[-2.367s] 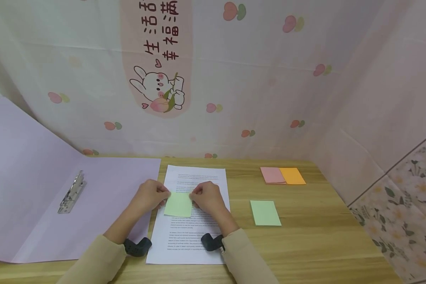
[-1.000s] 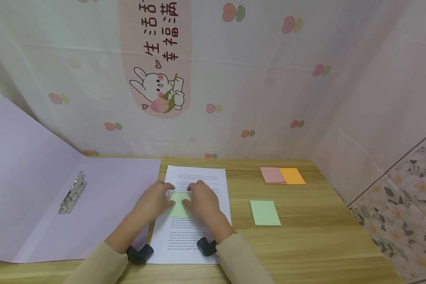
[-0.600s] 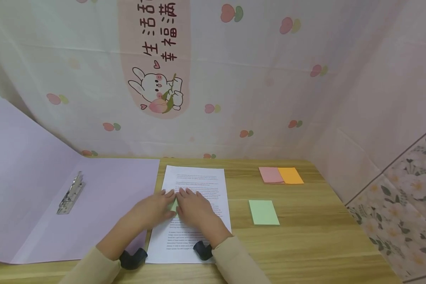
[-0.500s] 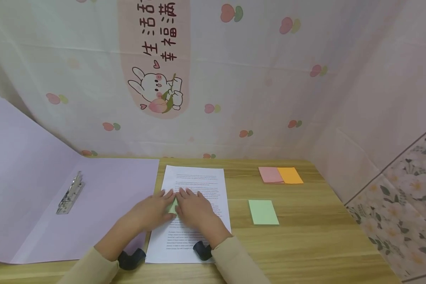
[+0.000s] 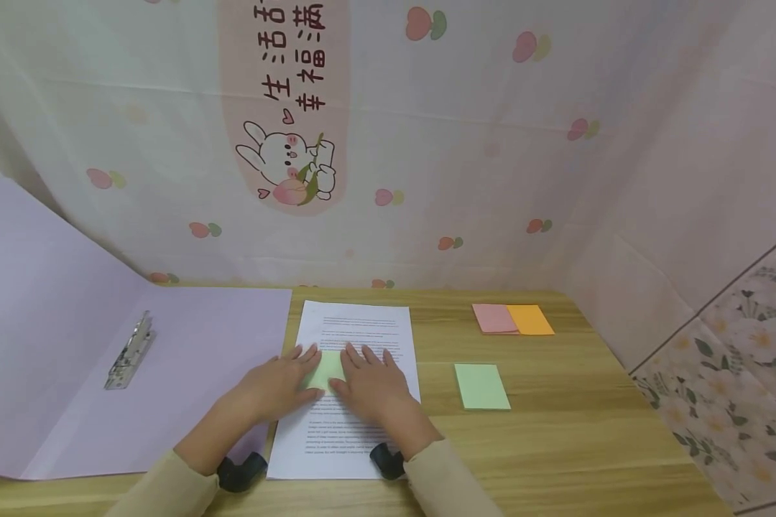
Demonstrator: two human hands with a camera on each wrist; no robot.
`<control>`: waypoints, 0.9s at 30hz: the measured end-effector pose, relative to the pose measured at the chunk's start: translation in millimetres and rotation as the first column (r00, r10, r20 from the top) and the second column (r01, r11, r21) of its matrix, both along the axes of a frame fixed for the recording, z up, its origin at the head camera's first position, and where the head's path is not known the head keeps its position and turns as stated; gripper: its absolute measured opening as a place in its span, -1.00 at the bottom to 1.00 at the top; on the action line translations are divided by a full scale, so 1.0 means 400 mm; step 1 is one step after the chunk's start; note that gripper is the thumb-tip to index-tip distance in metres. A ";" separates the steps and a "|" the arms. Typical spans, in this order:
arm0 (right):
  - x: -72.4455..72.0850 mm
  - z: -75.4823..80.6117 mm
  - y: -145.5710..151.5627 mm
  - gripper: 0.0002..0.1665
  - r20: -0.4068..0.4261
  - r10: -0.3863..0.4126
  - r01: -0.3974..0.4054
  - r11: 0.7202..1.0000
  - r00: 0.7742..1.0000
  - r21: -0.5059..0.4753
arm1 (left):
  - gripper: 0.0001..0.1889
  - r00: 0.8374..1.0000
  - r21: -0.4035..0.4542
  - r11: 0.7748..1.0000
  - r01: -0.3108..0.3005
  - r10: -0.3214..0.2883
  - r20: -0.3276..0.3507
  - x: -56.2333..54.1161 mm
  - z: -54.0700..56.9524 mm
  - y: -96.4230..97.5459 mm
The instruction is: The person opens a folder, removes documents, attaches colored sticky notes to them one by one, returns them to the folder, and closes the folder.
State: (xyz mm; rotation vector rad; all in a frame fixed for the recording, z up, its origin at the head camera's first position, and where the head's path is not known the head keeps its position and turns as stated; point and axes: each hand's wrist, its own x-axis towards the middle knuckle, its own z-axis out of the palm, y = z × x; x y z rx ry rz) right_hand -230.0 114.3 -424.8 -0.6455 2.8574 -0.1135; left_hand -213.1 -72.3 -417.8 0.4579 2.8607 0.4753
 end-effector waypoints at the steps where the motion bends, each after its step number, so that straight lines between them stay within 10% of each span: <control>1: 0.001 -0.001 0.006 -0.25 -0.004 -0.006 0.006 1.000 1.000 -0.002 | -0.28 1.000 0.002 1.000 -0.001 0.001 0.004 0.000 0.001 0.000; 27: -0.006 -0.009 0.059 -0.23 0.006 0.030 -0.029 0.990 1.000 -0.139 | -0.28 0.999 0.019 1.000 0.001 -0.001 -0.035 0.008 0.005 0.015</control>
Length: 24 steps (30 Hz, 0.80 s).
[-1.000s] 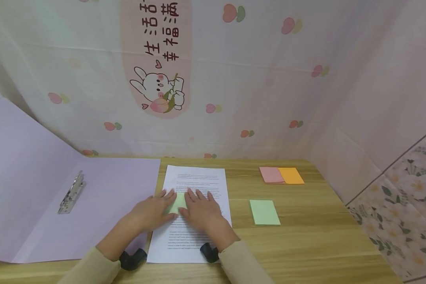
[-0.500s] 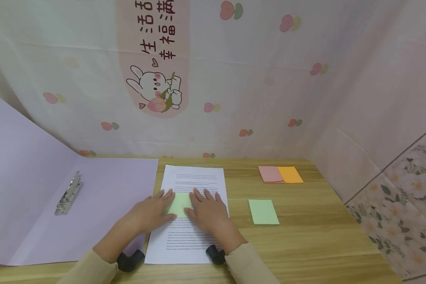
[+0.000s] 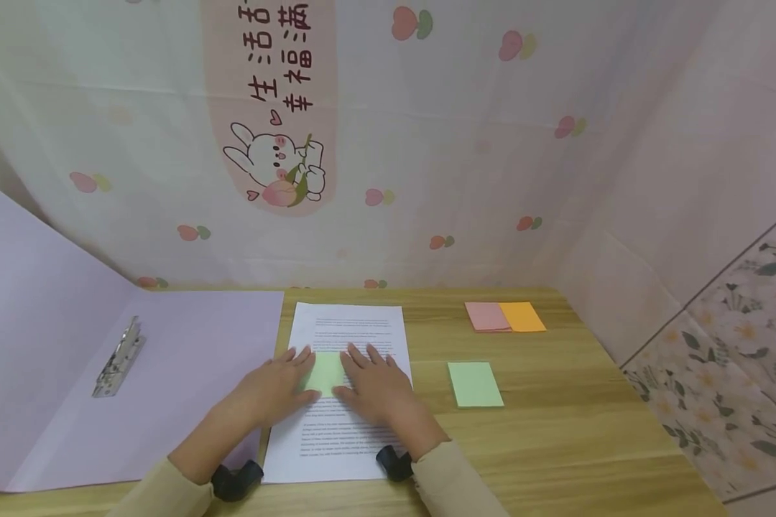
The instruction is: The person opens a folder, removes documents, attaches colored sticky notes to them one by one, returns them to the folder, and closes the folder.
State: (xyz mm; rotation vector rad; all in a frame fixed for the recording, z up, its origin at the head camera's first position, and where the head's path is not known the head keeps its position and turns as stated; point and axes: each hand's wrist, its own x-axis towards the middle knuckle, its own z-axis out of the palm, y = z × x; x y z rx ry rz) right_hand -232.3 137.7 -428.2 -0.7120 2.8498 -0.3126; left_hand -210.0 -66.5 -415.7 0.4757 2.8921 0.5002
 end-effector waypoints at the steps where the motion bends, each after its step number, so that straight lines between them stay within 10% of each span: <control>1: -0.001 -0.002 0.004 -0.24 -0.004 0.011 -0.011 1.000 1.000 -0.017 | -0.28 1.000 -0.001 1.000 0.000 0.000 -0.006 0.000 -0.001 0.001; 24: -0.031 0.031 0.192 -0.45 0.053 -0.200 0.207 0.948 0.978 -0.241 | -0.37 0.998 0.033 0.998 0.061 -0.060 -0.027 -0.009 -0.002 0.020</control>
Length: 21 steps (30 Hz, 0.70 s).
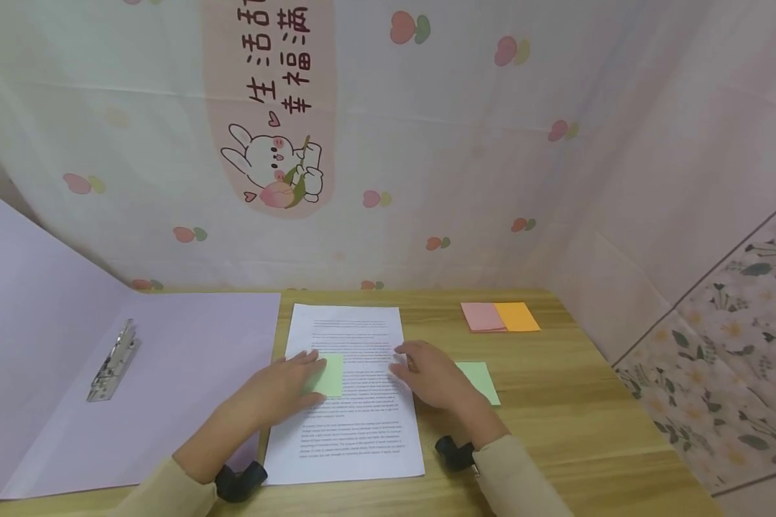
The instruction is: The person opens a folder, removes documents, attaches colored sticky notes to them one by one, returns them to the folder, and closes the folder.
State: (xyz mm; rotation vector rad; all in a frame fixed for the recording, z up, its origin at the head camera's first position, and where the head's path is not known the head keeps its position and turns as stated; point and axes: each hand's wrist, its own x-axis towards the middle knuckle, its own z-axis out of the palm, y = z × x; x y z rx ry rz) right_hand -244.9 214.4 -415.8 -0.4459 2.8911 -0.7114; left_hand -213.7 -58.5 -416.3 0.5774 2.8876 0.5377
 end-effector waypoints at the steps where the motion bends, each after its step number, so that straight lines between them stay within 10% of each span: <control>1: -0.006 0.002 0.012 -0.45 -0.014 -0.005 0.005 1.000 1.000 -0.007 | -0.36 1.000 -0.005 1.000 0.000 0.000 0.001 -0.001 -0.001 0.001; 11: -0.083 0.054 0.160 -0.48 -0.011 -0.219 0.216 0.967 0.976 -0.132 | -0.34 1.000 -0.010 1.000 0.003 -0.003 0.012 -0.003 -0.006 -0.007; 21: -0.130 0.071 0.259 -0.39 -0.015 -0.358 0.358 0.931 0.934 0.077 | -0.39 1.000 0.012 1.000 0.004 -0.004 -0.020 -0.005 -0.012 -0.010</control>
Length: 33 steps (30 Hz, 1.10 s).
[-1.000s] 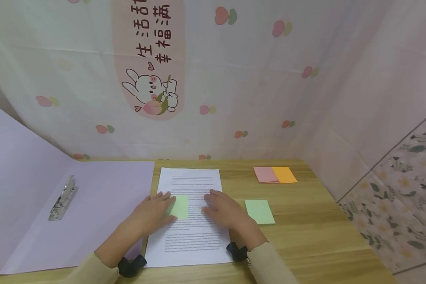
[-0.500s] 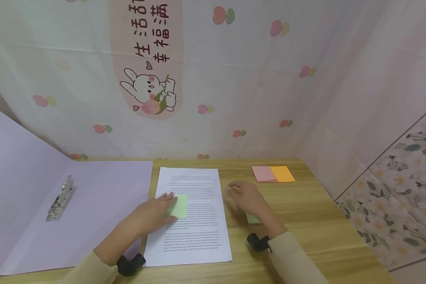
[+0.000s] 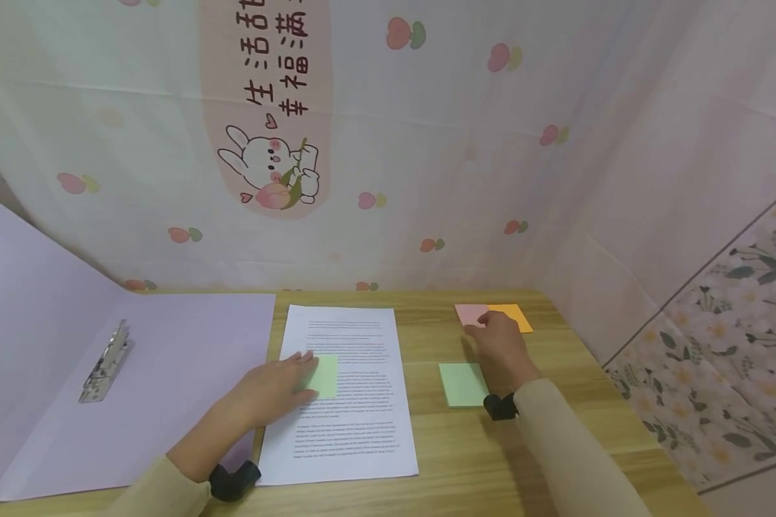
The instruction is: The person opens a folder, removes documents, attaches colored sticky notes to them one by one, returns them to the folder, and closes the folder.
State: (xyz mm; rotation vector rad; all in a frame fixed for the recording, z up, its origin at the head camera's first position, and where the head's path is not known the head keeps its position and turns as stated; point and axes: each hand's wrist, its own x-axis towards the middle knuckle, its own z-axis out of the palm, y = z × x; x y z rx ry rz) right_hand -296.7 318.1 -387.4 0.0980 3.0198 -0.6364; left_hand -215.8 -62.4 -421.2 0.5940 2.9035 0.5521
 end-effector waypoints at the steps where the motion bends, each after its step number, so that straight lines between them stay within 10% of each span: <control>1: -0.008 -0.004 0.009 -0.37 -0.001 -0.009 0.009 1.000 1.000 0.016 | -0.38 1.000 0.003 1.000 -0.002 0.002 -0.002 0.000 0.001 0.000; 10: -0.045 -0.011 0.044 -0.15 0.054 -0.087 0.085 0.995 0.995 0.043 | -0.38 0.999 0.017 0.999 -0.036 0.036 0.001 0.003 0.004 0.006; 21: -0.047 0.001 0.022 -0.41 0.069 -0.163 0.156 0.984 0.984 0.089 | -0.38 0.999 0.009 0.999 -0.048 0.048 0.007 0.003 0.013 0.013; 33: -0.056 -0.002 0.005 -0.09 0.189 -0.187 0.186 0.982 0.964 0.022 | -0.36 0.999 -0.013 0.999 -0.050 0.050 -0.004 0.005 0.002 0.010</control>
